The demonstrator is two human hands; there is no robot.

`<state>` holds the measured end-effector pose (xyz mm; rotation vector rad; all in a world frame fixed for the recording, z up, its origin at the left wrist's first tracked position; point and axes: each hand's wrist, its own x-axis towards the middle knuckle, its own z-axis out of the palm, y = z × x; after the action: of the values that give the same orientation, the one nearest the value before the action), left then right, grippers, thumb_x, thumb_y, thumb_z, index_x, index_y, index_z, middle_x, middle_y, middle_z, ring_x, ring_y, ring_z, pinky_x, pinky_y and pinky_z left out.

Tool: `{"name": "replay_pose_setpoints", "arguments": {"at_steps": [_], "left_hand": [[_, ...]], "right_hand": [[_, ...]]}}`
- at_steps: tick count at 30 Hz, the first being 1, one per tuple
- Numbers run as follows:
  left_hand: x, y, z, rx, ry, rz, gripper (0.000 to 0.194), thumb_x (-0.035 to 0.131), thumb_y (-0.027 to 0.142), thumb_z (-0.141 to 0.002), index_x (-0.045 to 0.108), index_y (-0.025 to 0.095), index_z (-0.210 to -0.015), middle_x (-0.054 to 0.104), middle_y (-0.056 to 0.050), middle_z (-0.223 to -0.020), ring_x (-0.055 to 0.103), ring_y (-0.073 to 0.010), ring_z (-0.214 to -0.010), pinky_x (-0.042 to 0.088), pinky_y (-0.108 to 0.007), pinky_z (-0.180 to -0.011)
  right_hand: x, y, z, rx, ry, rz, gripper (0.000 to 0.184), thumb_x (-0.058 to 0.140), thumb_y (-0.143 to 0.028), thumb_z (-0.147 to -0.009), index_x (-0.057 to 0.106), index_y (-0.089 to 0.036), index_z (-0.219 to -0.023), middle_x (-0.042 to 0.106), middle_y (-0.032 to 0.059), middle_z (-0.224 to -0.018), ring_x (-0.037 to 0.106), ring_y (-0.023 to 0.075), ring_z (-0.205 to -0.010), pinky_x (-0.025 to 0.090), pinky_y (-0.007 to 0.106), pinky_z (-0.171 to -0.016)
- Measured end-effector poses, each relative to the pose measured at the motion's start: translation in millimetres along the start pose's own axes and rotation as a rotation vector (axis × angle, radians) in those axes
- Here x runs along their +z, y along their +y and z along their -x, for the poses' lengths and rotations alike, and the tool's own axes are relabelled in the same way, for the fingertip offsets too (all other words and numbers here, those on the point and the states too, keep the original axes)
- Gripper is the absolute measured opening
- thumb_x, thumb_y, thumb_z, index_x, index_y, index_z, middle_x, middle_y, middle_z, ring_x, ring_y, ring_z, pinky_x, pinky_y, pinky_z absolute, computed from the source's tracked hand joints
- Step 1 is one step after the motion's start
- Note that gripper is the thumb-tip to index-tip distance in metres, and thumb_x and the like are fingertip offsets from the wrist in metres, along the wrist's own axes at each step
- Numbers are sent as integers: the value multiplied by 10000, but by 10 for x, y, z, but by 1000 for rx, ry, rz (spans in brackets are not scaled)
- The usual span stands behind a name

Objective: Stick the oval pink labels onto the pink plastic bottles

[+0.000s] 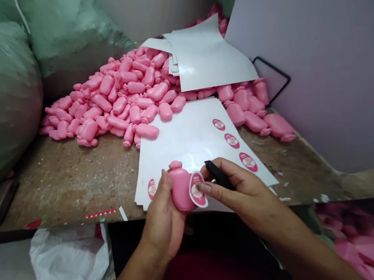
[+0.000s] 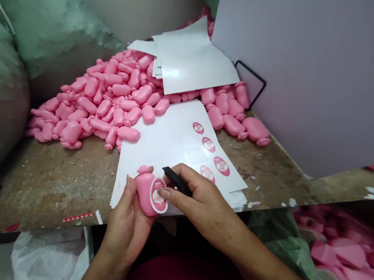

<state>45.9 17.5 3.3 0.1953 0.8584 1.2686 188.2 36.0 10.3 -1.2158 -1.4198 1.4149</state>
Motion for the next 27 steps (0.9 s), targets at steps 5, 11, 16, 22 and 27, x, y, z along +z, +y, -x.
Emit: {"name": "replay_pose_setpoints", "arguments": {"at_steps": [5, 11, 16, 22, 27], "left_hand": [[2, -9, -5, -18, -11, -46, 425, 455, 529, -977, 611, 187, -1175, 726, -79, -970, 698, -217, -950, 527, -395, -925], [-5, -31, -1, 20, -81, -91, 426, 429, 529, -988, 635, 192, -1147, 728, -77, -996, 676, -219, -1029, 495, -387, -960], [-19, -47, -10, 66, -98, -134, 428, 467, 541, -972, 646, 196, -1151, 727, -75, -1043, 656, -226, -1080, 468, -385, -989], [-22, -60, -5, 75, -74, -145, 441, 535, 577, -927, 647, 207, -1140, 726, -76, -1069, 650, -239, -1104, 457, -393, -1004], [-32, -69, 2, 103, -87, -162, 434, 554, 576, -917, 652, 217, -1139, 721, -70, -1091, 638, -240, -1134, 453, -390, -1014]], "right_hand": [[23, -10, -1, 108, 23, -22, 403, 715, -407, -779, 546, -269, -1118, 632, -18, -809, 621, 192, -778, 471, 304, -659], [57, -21, -26, 112, 25, 30, 397, 672, -414, -792, 503, -263, -1118, 626, -25, -765, 615, 195, -743, 444, 318, -645], [65, -6, -48, 112, 47, 17, 422, 677, -419, -778, 495, -260, -1124, 629, -30, -745, 623, 194, -729, 446, 316, -632], [86, 1, -57, 131, 64, -49, 413, 695, -402, -760, 503, -270, -1101, 608, -42, -705, 634, 189, -701, 432, 287, -561], [94, -3, -49, 134, 67, -60, 419, 702, -401, -758, 506, -273, -1106, 604, -51, -689, 629, 183, -682, 426, 284, -554]]}}
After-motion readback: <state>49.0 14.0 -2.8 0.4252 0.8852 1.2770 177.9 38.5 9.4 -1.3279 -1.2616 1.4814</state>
